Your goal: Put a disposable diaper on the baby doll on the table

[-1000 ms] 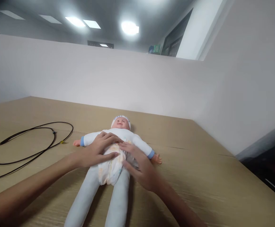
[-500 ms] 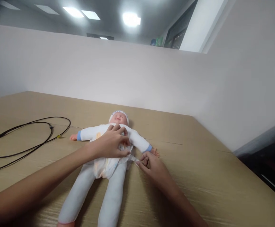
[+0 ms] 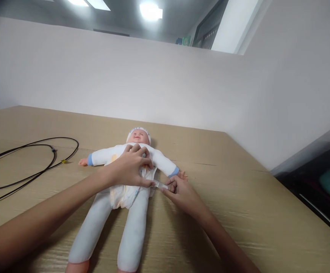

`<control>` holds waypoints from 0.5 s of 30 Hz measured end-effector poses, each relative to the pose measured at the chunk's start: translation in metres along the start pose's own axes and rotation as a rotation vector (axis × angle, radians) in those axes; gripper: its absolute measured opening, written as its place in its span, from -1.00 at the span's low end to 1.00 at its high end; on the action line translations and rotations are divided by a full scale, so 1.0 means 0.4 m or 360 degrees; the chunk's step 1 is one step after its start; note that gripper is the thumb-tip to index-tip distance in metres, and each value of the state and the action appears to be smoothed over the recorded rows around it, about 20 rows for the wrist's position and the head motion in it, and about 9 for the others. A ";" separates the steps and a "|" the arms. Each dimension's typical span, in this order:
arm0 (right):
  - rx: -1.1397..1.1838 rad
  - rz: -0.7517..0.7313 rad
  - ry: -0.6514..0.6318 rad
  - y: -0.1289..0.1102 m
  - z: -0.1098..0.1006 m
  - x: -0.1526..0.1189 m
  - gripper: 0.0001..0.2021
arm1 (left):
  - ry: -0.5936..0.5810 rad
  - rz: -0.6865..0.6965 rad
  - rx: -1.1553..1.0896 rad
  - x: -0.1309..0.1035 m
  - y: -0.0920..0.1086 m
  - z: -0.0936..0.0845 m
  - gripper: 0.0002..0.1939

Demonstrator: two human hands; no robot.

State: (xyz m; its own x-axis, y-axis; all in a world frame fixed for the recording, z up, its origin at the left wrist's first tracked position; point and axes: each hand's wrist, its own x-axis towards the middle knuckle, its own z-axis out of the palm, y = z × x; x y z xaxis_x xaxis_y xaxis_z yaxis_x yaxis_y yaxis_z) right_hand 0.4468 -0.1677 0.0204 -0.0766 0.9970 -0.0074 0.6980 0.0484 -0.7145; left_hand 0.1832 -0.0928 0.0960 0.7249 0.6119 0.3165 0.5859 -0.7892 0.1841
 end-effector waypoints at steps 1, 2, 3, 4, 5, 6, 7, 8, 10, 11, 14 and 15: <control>-0.0021 0.0011 -0.0002 0.003 0.003 0.001 -0.57 | -0.0003 0.0000 0.0011 -0.001 0.001 0.000 -0.40; -0.0049 0.0027 0.0000 0.005 0.007 0.003 -0.58 | -0.0008 -0.0001 0.0022 -0.001 0.001 -0.001 -0.40; -0.0077 0.0045 0.0002 0.006 0.010 0.004 -0.59 | -0.0011 -0.0003 0.0032 -0.002 0.002 -0.001 -0.39; -0.0100 0.0064 0.0005 0.005 0.012 0.006 -0.59 | -0.0013 -0.0005 0.0041 -0.003 0.003 -0.002 -0.39; -0.0110 0.0080 -0.0004 0.002 0.014 0.006 -0.59 | -0.0011 -0.0009 0.0046 -0.003 0.003 -0.002 -0.39; -0.0102 0.0085 -0.0017 -0.003 0.015 0.006 -0.59 | -0.0009 -0.0014 0.0046 -0.004 0.004 -0.001 -0.39; -0.0061 0.0077 -0.0030 -0.008 0.015 0.006 -0.57 | -0.0007 -0.0016 0.0044 -0.005 0.005 -0.001 -0.39; 0.0046 0.0059 -0.0041 -0.014 0.014 0.006 -0.55 | -0.0004 -0.0019 0.0042 -0.005 0.005 -0.001 -0.40; 0.0404 0.0012 -0.0069 -0.021 0.012 0.007 -0.49 | 0.0000 -0.0022 0.0035 -0.006 0.006 0.000 -0.41; 0.0605 -0.0005 -0.0081 -0.023 0.012 0.009 -0.47 | -0.0001 -0.0025 0.0029 -0.007 0.006 0.000 -0.42; 0.1024 -0.0024 -0.0078 -0.022 0.014 0.022 -0.44 | 0.0002 -0.0057 0.0002 -0.009 0.007 -0.001 -0.43; 0.1090 -0.0033 -0.0070 -0.023 0.016 0.031 -0.43 | 0.0001 -0.0067 -0.0007 -0.009 0.008 -0.002 -0.43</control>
State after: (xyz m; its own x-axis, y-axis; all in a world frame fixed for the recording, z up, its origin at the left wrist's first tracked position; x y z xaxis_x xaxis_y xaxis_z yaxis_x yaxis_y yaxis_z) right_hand 0.4349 -0.1564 0.0222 -0.1239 0.9923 -0.0072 0.0899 0.0040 -0.9959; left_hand 0.1823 -0.0976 0.0961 0.6992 0.6447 0.3092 0.6145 -0.7629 0.2012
